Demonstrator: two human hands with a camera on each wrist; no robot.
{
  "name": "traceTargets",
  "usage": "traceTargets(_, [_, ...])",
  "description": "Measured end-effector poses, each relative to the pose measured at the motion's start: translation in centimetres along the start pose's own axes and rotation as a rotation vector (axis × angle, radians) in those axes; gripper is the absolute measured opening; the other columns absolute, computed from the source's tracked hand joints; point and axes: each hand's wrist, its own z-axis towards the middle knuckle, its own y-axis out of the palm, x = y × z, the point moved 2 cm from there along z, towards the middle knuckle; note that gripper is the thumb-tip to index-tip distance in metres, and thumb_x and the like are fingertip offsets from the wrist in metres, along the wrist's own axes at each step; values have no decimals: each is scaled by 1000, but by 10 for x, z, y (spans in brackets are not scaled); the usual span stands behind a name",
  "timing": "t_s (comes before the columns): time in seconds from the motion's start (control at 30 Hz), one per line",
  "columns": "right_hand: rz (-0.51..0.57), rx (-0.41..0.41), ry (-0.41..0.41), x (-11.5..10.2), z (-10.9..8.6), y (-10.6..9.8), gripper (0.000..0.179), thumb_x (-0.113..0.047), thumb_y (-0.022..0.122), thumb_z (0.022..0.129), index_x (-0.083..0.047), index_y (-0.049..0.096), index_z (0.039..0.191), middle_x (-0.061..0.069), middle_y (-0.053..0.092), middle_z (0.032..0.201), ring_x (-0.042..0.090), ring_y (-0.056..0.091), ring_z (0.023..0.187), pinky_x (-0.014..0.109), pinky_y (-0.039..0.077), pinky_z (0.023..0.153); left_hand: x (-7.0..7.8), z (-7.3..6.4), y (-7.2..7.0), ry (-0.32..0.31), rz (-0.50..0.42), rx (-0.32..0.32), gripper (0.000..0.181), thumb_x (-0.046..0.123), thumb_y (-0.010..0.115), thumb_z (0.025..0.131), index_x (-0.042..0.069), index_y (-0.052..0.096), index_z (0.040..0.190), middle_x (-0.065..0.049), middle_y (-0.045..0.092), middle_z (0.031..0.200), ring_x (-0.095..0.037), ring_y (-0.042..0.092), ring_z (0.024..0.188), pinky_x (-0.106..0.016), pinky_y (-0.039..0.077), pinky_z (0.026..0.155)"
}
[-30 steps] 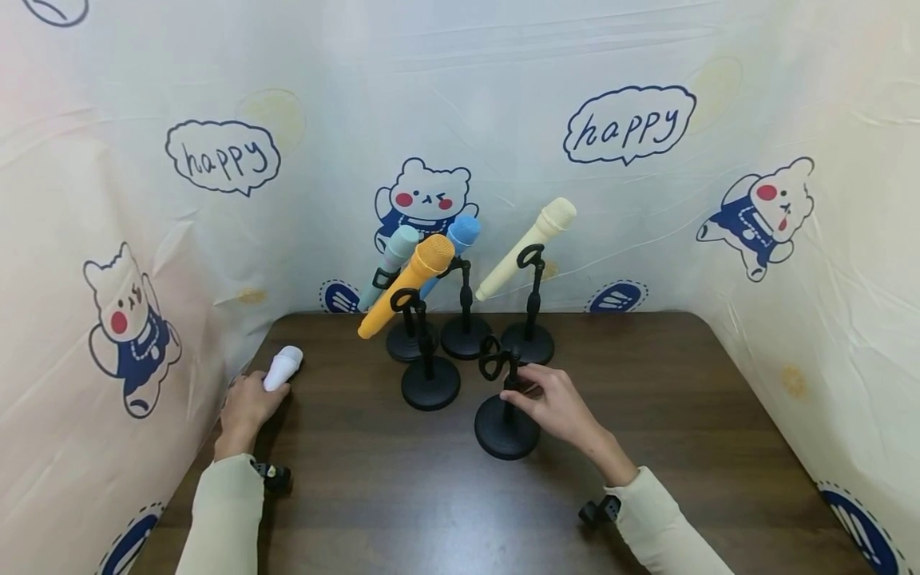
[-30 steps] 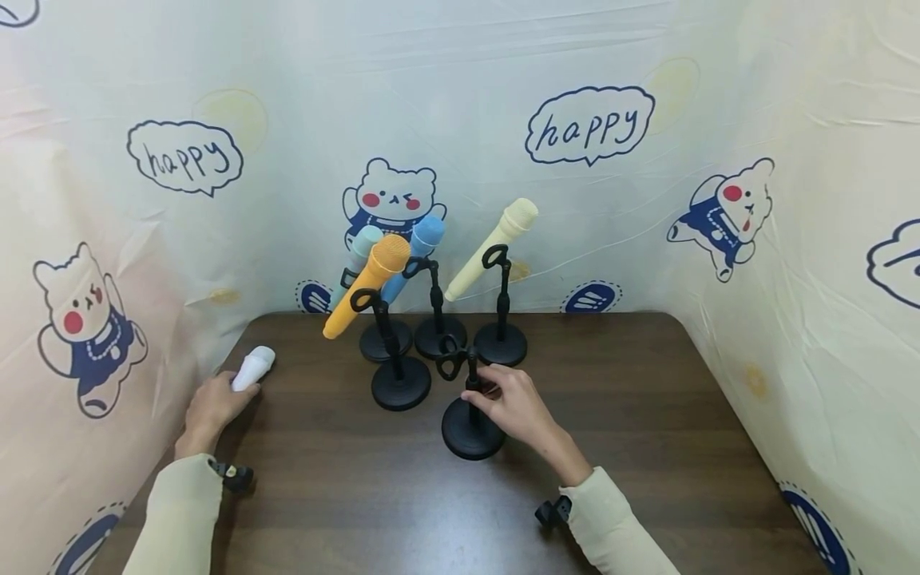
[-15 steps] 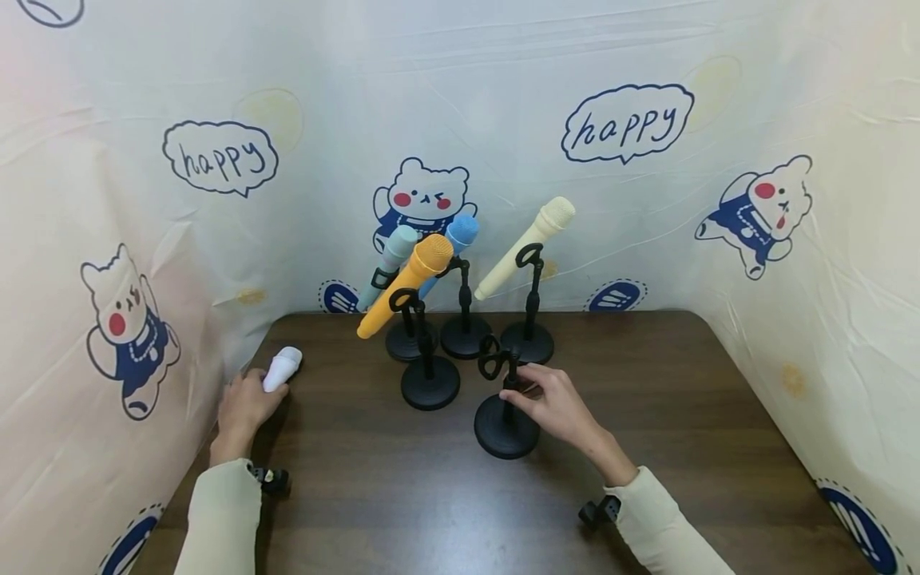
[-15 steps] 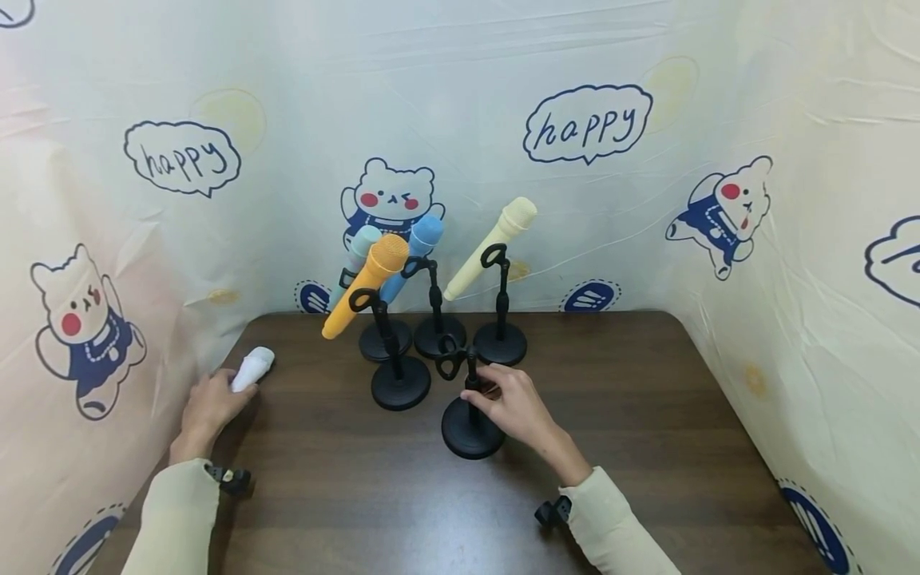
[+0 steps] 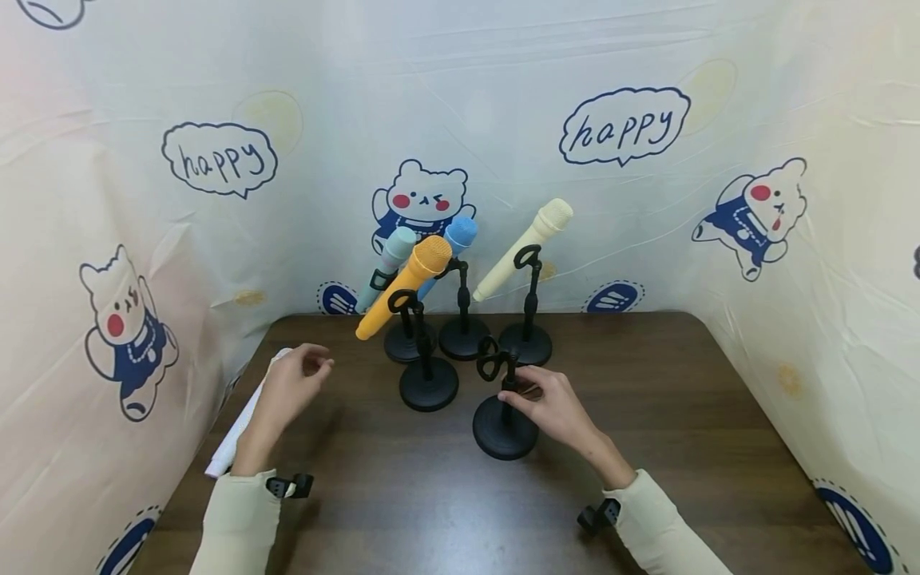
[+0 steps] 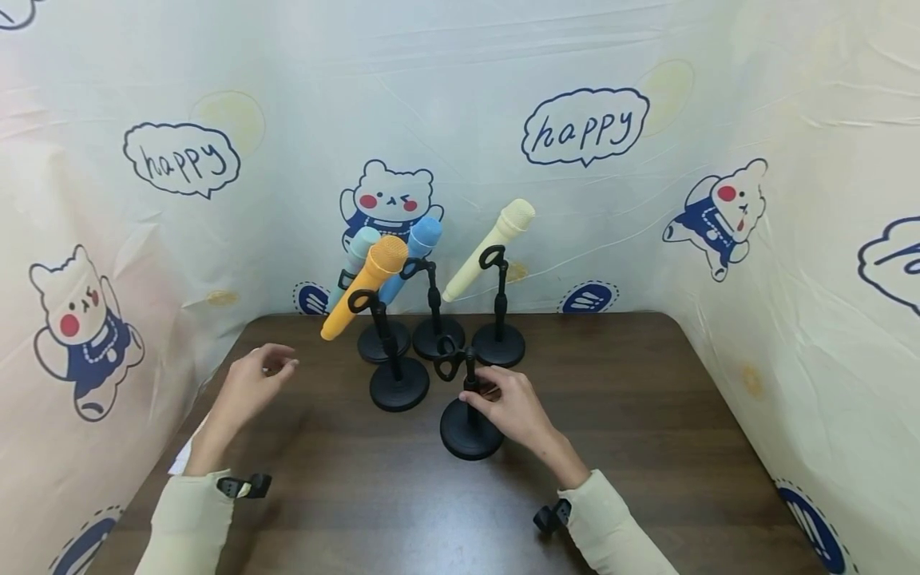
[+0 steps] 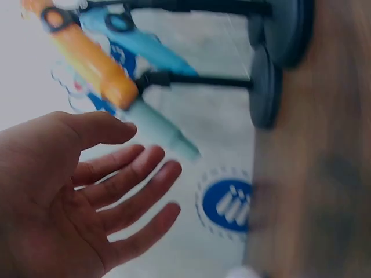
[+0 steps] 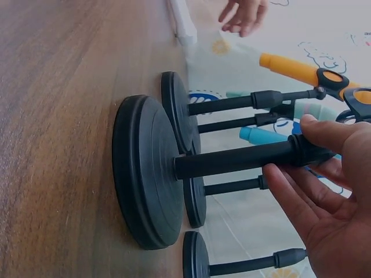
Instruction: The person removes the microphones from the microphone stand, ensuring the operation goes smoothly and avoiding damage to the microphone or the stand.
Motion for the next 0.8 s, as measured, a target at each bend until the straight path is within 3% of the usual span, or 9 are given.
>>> traceTargets(0.1, [1,1,11,-1,1,0,21,-22,83,95,-10,78,113,5,79,107,20,79,91,26,64,79,24,-1,3,36,-78,-48,16,12,68,103,1,72,114,-16,76,101,-29,72,91,-34,59,75])
traceTargets(0.33, [7,-13,41,-2,1,1,23,-23,82,96,-11,78,115,5,80,108,17,78,92,24,63,80,69,-5,17,116,-244,-122,10,19,71,104,12,76,110,-5,77,102,-20,69,91,-34,61,86])
traceTargets(0.53, [35,-31,66,-3,2,-1,25,-23,81,97,-9,76,116,5,78,110,19,77,96,24,64,82,108,-5,35,177,-419,-180,15,20,68,106,10,76,115,-4,78,102,-28,74,94,-25,60,82])
traceTargets(0.8, [39,-32,70,-7,4,-2,30,-26,85,93,-14,71,118,4,74,110,14,73,94,32,65,83,151,-7,63,275,-570,-210,20,25,67,107,16,72,125,-3,74,119,-21,70,108,-33,60,96])
